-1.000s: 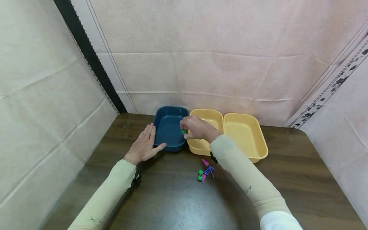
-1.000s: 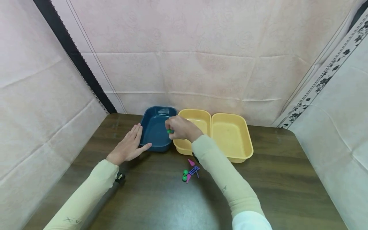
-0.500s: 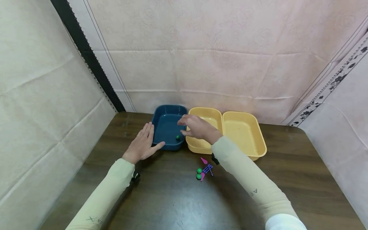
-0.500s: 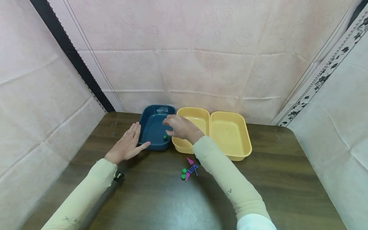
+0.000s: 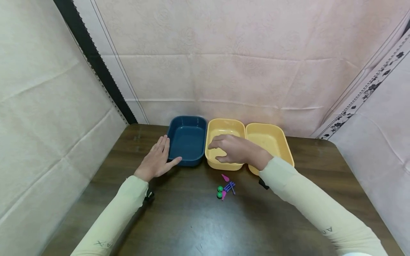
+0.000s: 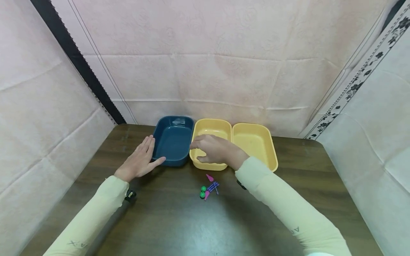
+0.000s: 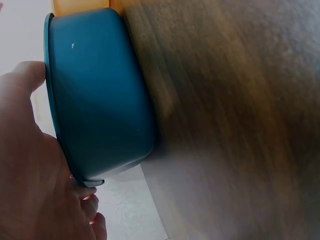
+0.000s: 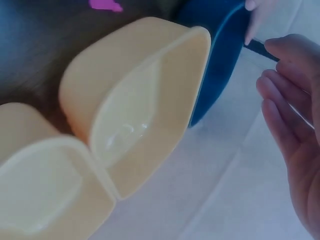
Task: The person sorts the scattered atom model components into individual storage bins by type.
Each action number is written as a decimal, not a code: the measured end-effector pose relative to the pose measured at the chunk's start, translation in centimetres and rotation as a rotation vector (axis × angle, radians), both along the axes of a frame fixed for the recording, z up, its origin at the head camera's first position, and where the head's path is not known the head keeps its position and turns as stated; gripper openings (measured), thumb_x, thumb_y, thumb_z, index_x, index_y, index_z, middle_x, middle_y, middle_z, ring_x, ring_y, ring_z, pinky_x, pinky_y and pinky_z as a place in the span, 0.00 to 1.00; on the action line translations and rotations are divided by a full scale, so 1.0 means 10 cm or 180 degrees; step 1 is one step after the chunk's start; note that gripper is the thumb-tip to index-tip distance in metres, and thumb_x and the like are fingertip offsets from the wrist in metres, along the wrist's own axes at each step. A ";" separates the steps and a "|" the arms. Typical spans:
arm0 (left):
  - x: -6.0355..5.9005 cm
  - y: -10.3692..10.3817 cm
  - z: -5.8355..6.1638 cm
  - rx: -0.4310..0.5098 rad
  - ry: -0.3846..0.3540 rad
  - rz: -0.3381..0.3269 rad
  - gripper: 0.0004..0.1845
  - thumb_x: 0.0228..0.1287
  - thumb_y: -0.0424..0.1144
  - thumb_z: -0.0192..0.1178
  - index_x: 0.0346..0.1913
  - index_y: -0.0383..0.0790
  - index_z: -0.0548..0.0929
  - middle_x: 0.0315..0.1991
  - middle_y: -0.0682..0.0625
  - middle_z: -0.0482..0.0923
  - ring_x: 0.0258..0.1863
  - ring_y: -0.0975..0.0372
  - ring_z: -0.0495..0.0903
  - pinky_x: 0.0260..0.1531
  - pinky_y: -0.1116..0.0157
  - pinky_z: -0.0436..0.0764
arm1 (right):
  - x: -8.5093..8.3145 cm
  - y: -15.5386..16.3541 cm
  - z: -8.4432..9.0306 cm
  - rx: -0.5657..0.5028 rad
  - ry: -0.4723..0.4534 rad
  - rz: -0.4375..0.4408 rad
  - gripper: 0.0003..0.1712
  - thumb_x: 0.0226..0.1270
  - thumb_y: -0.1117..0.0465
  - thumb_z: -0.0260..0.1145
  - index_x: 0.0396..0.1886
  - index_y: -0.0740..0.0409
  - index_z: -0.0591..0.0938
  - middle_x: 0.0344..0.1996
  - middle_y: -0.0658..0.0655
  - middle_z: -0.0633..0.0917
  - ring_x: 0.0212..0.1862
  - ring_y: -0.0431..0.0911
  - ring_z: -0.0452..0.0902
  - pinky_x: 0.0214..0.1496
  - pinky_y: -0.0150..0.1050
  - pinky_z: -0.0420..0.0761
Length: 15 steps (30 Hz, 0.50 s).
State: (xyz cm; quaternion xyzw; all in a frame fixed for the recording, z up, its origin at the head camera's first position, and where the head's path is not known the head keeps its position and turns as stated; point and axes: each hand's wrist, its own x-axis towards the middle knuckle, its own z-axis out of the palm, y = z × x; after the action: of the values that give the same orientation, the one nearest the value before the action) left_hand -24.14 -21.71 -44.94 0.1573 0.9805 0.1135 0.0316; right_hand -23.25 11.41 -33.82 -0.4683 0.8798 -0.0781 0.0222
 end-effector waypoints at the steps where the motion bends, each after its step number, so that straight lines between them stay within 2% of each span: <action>1: 0.00 0.00 0.01 0.0000 0.0002 -0.0001 0.59 0.75 0.75 0.43 0.85 0.29 0.40 0.88 0.36 0.34 0.87 0.42 0.37 0.85 0.42 0.47 | 0.03 0.02 0.01 0.0042 0.0023 0.0043 0.21 0.71 0.60 0.73 0.61 0.61 0.86 0.60 0.59 0.88 0.63 0.53 0.83 0.67 0.47 0.85; 8: 0.02 0.00 0.02 0.0012 0.0001 0.0009 0.58 0.75 0.74 0.44 0.85 0.29 0.40 0.88 0.36 0.34 0.87 0.42 0.37 0.85 0.42 0.47 | 0.26 0.14 -0.04 0.0218 -0.0020 0.0221 0.23 0.69 0.59 0.76 0.60 0.61 0.86 0.57 0.57 0.89 0.58 0.49 0.85 0.64 0.43 0.87; 15: 0.02 0.01 0.02 0.0016 0.0013 -0.0001 0.58 0.76 0.73 0.44 0.85 0.29 0.40 0.87 0.35 0.34 0.87 0.41 0.37 0.85 0.42 0.47 | 0.40 0.14 -0.29 0.0303 -0.0096 0.0465 0.19 0.69 0.61 0.75 0.57 0.61 0.87 0.52 0.56 0.90 0.52 0.46 0.85 0.59 0.37 0.88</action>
State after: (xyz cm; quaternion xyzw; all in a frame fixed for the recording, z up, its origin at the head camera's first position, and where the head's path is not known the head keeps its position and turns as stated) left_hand -23.97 -21.65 -44.77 0.1577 0.9803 0.1156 0.0292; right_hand -19.22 12.86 -36.69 -0.5285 0.8456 -0.0414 0.0633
